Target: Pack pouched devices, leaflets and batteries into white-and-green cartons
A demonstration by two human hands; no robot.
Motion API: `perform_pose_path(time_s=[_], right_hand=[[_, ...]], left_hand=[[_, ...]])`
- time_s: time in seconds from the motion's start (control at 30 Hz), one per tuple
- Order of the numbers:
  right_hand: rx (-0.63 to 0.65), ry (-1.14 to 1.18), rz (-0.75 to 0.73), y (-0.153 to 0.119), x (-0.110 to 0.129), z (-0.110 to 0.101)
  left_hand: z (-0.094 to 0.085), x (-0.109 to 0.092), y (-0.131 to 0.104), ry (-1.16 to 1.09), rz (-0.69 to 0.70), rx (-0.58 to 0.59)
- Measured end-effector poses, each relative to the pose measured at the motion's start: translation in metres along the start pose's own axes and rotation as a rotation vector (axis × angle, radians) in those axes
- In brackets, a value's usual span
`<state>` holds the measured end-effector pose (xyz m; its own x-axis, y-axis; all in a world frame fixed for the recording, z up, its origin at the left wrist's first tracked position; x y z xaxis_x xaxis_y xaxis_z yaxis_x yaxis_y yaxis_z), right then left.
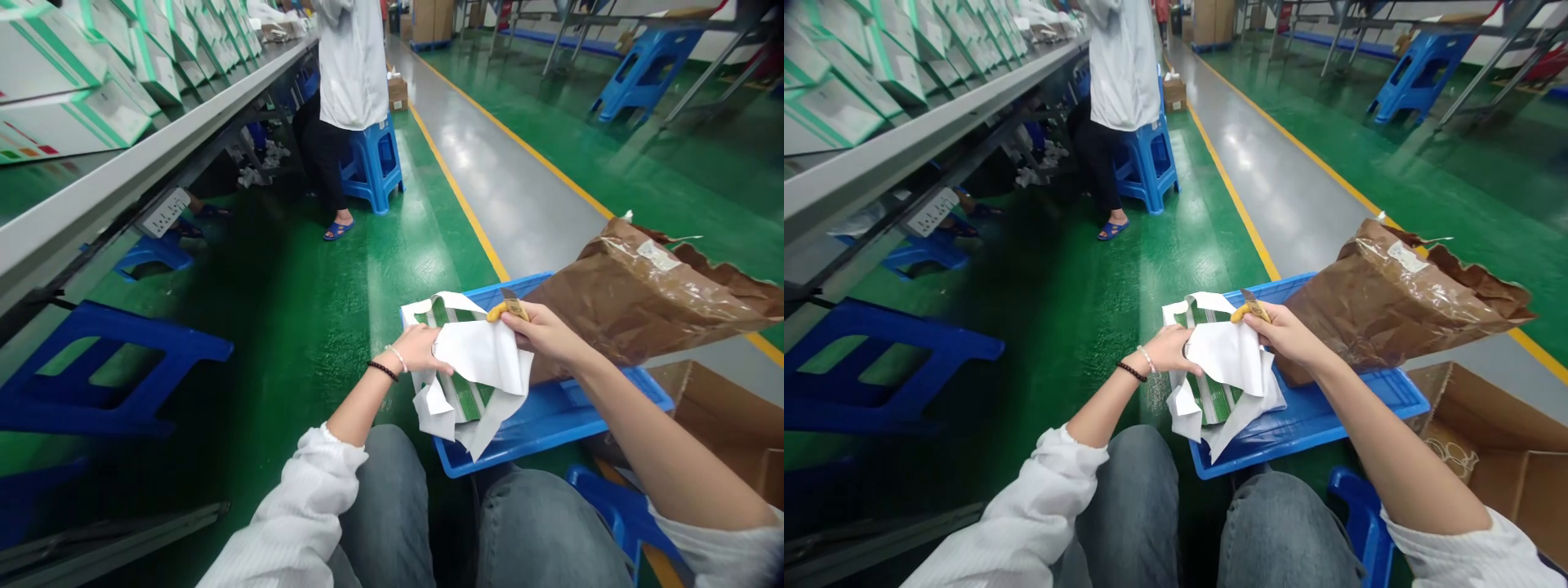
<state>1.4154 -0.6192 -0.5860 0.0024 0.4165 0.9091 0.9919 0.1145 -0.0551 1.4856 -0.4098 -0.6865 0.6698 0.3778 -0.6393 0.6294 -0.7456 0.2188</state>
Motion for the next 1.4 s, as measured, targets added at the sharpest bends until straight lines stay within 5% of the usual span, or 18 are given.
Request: perform_pose_path(time_s=[0.17,0.23,0.4,0.77,0.93,1.13,1.23,1.4], right_hand=[[-0.46,-0.461,-0.034,-0.025,0.035,0.013],[-0.39,-0.533,0.002,-0.032,0.045,0.041],[0.128,-0.497,0.211,-0.021,0.028,0.124],[0.057,-0.922,0.285,0.014,-0.002,0.186],[0.207,-1.018,0.302,0.003,-0.005,0.191],[0.215,-1.037,0.294,-0.053,-0.005,0.162],[0.062,-1.021,0.233,-0.052,0.006,0.138],[-0.073,-1.031,0.13,0.008,0.005,0.126]], left_hand=[[-0.017,0.032,-0.028,-0.258,-0.107,-0.006],[-0.021,0.038,-0.046,-0.337,-0.152,-0.058],[-0.026,0.043,-0.071,-0.404,-0.239,-0.229],[-0.034,0.041,-0.09,-0.345,-0.272,-0.499],[-0.028,0.046,-0.099,-0.383,-0.307,-0.636],[-0.043,0.073,-0.115,-0.482,-0.419,-0.867],[-0.055,0.08,-0.124,-0.481,-0.384,-0.789],[-0.052,0.058,-0.125,-0.336,-0.22,-0.473]])
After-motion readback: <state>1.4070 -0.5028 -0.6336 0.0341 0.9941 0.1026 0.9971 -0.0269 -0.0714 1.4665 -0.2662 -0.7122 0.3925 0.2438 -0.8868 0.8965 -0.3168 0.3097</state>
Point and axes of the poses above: each hand's wrist, its own y-axis towards the middle knuckle, its own z-axis out of the palm, x = y × z, the point moved 3 cm from there along y, towards the middle knuckle, and after that the axes turned 1 degree about -y, right-handed, at the moved point
